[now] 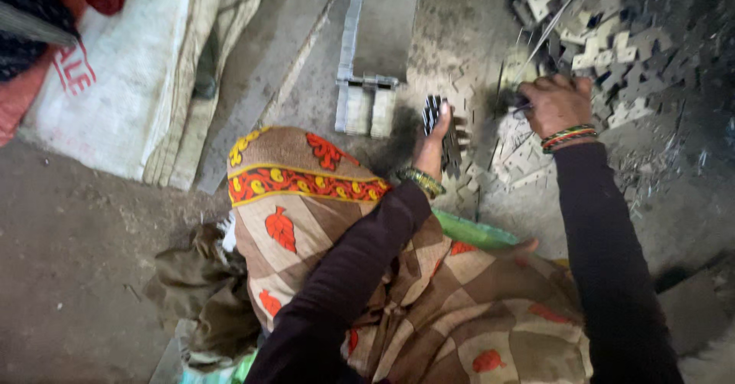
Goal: The person sits on the floor and repeatedly picks up small metal pieces, aligns them, and stacks them into neat piles. The person handles the metal parts by hand and organizes them into growing stacks.
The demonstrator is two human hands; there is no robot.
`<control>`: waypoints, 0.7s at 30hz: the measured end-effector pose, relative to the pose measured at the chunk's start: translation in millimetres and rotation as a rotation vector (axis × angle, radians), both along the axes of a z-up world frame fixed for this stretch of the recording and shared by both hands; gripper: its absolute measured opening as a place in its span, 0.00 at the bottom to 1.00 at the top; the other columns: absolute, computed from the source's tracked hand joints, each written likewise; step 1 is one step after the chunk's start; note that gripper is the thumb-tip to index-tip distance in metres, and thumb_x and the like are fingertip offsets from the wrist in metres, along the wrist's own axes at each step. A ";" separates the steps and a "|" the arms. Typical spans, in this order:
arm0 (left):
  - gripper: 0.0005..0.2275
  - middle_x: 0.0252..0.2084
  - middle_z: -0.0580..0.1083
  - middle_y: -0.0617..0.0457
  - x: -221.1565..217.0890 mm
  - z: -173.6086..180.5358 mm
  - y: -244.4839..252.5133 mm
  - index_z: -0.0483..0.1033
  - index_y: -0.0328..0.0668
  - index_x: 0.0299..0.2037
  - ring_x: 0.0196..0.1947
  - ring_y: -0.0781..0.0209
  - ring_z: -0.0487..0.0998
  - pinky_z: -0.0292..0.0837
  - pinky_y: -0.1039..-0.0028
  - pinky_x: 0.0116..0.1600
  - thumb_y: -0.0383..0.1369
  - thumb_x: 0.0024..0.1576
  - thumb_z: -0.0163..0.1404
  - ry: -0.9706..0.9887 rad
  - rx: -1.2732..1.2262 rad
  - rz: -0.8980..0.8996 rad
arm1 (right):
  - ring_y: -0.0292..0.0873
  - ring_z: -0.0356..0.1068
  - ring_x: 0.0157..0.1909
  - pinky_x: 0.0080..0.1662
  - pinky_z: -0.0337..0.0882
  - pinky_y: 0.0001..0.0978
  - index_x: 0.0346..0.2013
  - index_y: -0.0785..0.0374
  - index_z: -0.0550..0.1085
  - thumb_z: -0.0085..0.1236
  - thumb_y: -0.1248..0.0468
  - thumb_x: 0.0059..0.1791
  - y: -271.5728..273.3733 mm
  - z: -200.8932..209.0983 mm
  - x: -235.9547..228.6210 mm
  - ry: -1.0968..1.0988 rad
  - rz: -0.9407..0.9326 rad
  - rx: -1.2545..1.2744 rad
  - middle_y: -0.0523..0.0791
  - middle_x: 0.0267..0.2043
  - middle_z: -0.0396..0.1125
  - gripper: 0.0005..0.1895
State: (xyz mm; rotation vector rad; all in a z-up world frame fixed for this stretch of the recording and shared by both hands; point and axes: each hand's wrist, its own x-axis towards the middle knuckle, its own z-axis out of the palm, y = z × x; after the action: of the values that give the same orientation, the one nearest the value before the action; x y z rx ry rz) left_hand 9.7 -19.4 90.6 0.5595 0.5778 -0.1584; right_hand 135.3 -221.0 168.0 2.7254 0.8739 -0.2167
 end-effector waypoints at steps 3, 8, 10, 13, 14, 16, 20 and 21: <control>0.25 0.46 0.75 0.55 -2.5 -3.3 -1.4 0.76 0.40 0.54 0.40 0.66 0.76 0.72 0.73 0.48 0.56 0.62 0.53 -0.079 0.197 0.069 | 0.48 0.75 0.42 0.43 0.75 0.49 0.56 0.56 0.73 0.61 0.58 0.52 3.1 15.3 -24.5 0.328 -0.541 0.363 0.47 0.46 0.75 0.18; 0.27 0.47 0.78 0.55 -7.5 11.0 5.6 0.75 0.42 0.57 0.43 0.65 0.80 0.77 0.71 0.48 0.57 0.60 0.48 -0.059 -0.159 0.012 | 0.49 0.77 0.46 0.49 0.77 0.45 0.54 0.59 0.77 0.57 0.55 0.56 -0.4 -19.6 -22.3 0.336 -0.416 0.719 0.51 0.47 0.76 0.15; 0.28 0.45 0.78 0.49 -6.3 16.4 7.9 0.75 0.39 0.54 0.41 0.59 0.82 0.79 0.67 0.47 0.57 0.60 0.49 -0.153 -0.281 -0.040 | 0.55 0.76 0.47 0.45 0.76 0.48 0.50 0.63 0.77 0.57 0.52 0.52 9.8 -55.7 -8.9 0.025 -0.469 0.423 0.54 0.47 0.75 0.19; 0.27 0.42 0.78 0.46 -5.4 16.1 6.7 0.74 0.36 0.53 0.38 0.55 0.81 0.78 0.66 0.43 0.57 0.63 0.51 -0.114 -0.316 -0.092 | 0.61 0.74 0.47 0.37 0.75 0.52 0.39 0.71 0.76 0.62 0.45 0.42 19.1 -96.9 4.0 -0.319 -0.658 0.055 0.59 0.45 0.73 0.30; 0.27 0.41 0.78 0.45 -5.6 14.0 5.3 0.74 0.35 0.53 0.37 0.55 0.81 0.78 0.66 0.41 0.56 0.64 0.52 -0.072 -0.305 -0.105 | 0.61 0.74 0.46 0.40 0.75 0.51 0.38 0.73 0.76 0.62 0.44 0.43 17.7 -99.7 4.6 -0.294 -0.685 0.077 0.60 0.45 0.73 0.30; 0.25 0.40 0.78 0.50 -0.1 8.6 3.7 0.74 0.39 0.53 0.36 0.58 0.80 0.76 0.68 0.40 0.54 0.59 0.55 -0.006 -0.220 -0.067 | 0.59 0.74 0.44 0.45 0.74 0.49 0.43 0.71 0.75 0.60 0.46 0.46 17.4 -88.7 4.2 -0.034 -0.864 0.242 0.59 0.46 0.72 0.29; 0.28 0.46 0.76 0.60 5.1 -6.8 4.5 0.75 0.39 0.56 0.45 0.70 0.75 0.71 0.78 0.51 0.52 0.54 0.60 -0.015 0.313 0.195 | 0.52 0.74 0.41 0.46 0.73 0.45 0.50 0.68 0.77 0.59 0.51 0.50 28.6 -30.4 -23.0 0.445 -1.088 0.715 0.54 0.46 0.74 0.24; 0.28 0.45 0.77 0.57 1.3 -11.2 3.1 0.76 0.36 0.54 0.43 0.68 0.74 0.70 0.75 0.49 0.52 0.55 0.60 0.027 0.340 0.175 | 0.51 0.73 0.42 0.46 0.73 0.45 0.49 0.69 0.79 0.60 0.53 0.50 32.3 -19.3 -37.6 0.448 -1.065 0.798 0.54 0.45 0.76 0.23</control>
State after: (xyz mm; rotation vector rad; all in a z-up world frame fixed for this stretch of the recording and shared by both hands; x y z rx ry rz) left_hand 11.0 -16.2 79.4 0.8333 0.6818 0.1008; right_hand 97.8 -188.6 148.7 3.6748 -0.7149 -0.8422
